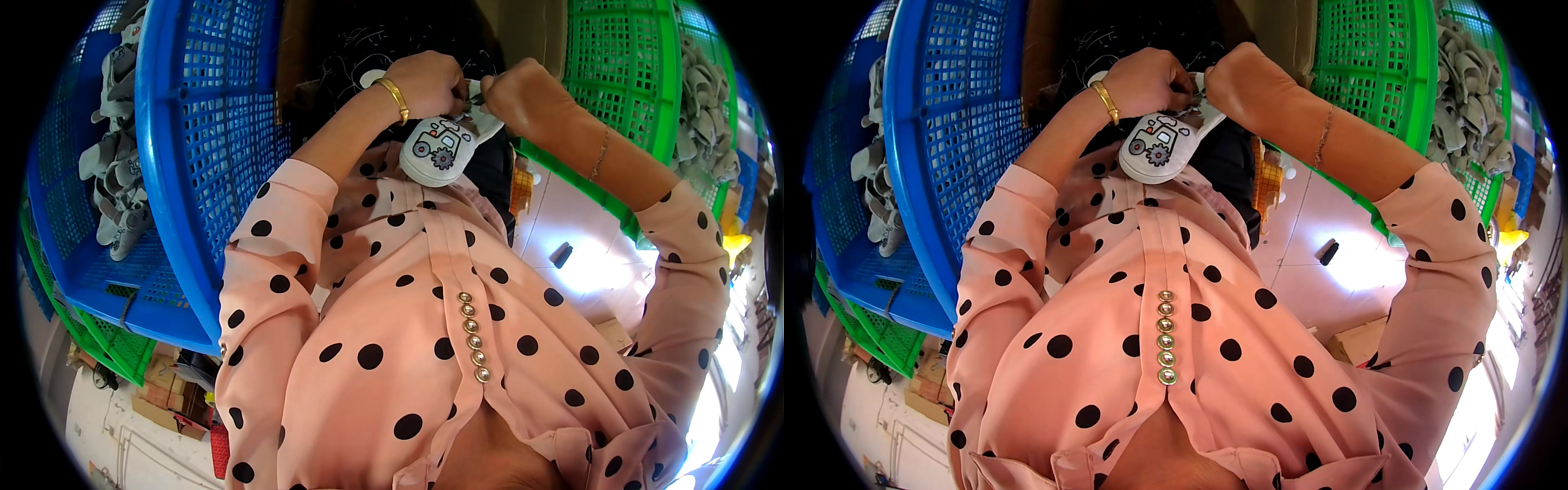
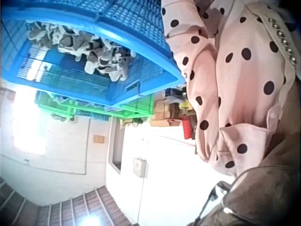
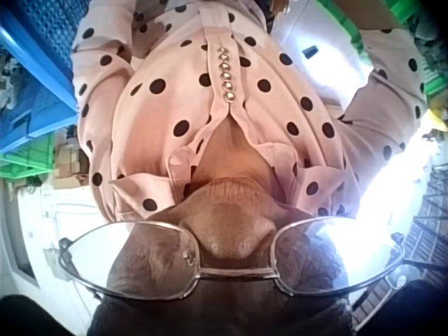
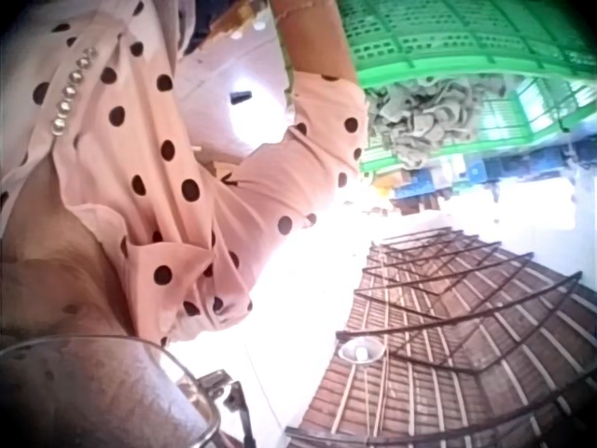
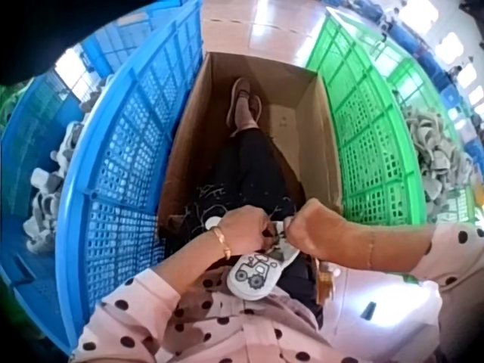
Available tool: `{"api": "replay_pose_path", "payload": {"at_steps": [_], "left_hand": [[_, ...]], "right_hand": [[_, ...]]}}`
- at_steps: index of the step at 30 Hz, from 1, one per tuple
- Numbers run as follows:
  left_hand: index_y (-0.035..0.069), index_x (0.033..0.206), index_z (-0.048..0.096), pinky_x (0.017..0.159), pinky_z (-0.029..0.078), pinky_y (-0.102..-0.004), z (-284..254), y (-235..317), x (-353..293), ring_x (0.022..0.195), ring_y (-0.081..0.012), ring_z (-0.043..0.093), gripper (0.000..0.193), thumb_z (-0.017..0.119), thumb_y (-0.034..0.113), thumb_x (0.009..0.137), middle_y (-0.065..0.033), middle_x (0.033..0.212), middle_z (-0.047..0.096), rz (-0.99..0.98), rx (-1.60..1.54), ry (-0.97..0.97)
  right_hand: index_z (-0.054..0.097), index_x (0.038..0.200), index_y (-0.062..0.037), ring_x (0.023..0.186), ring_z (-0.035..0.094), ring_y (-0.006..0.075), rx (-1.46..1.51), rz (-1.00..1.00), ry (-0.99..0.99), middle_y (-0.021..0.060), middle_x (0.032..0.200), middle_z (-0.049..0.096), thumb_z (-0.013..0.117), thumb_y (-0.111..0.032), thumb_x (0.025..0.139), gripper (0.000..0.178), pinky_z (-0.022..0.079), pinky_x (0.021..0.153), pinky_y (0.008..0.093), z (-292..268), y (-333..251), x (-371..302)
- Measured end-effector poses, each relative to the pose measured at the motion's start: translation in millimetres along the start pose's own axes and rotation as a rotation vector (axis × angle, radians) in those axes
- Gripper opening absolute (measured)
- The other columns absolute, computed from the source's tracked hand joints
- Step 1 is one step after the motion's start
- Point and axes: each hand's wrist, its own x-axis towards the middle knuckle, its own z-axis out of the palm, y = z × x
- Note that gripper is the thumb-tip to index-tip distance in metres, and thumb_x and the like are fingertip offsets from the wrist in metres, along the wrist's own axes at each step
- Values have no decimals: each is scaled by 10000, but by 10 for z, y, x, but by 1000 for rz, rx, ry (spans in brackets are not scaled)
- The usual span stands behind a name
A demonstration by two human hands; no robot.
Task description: The person sits on the floor and uses scissors to trim loose threads and excess fabric from the edges of white slippers. They handle the slippers one at a time, picking them from a blue basket, trimming them, and placing them into a cardboard box.
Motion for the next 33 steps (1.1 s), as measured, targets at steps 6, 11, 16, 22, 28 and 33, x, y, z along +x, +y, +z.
{"api": "replay_pose_path", "payload": {"at_steps": [6,11,16,22,28,33], "left_hand": [[119,878,768,669,526,-323,-26,-5,-6,705,-241,678,208,714,236,714,-83,785,714,6,-26,-4],[111,879,767,668,526,-321,-47,13,-5,702,-246,679,216,712,232,708,-92,781,712,0,-22,-23],[108,874,767,677,530,-332,-38,15,-13,714,-255,680,219,705,221,697,-99,787,711,8,1,-9],[107,870,768,685,532,-339,-60,30,-25,728,-256,682,225,701,229,693,-104,800,712,-2,11,-17],[100,868,765,677,531,-333,-36,-21,-19,717,-249,681,229,699,237,696,-100,794,713,31,-10,-13],[98,867,763,673,530,-332,-37,-29,-26,709,-248,679,231,700,241,698,-103,786,710,19,-40,-16]], "right_hand": [[668,755,-60,616,652,194,3,60,36,39,618,617,630,-92,743,51,447,545,316,6,-46,-2],[673,758,-89,635,653,177,-78,128,-86,16,661,628,651,-119,722,53,435,548,312,-70,-137,14],[607,768,-79,613,646,196,-124,112,-124,32,634,621,636,-221,806,150,453,570,315,-40,-143,34],[572,777,-66,605,647,209,-133,107,-98,49,606,619,622,-254,852,209,468,590,319,-12,-135,41],[572,770,-76,635,652,195,-110,94,-49,39,626,625,618,-249,847,195,463,598,310,33,-105,30],[576,750,-84,625,641,178,-166,40,-70,23,610,598,613,-218,831,161,450,580,302,13,-90,36]]}}
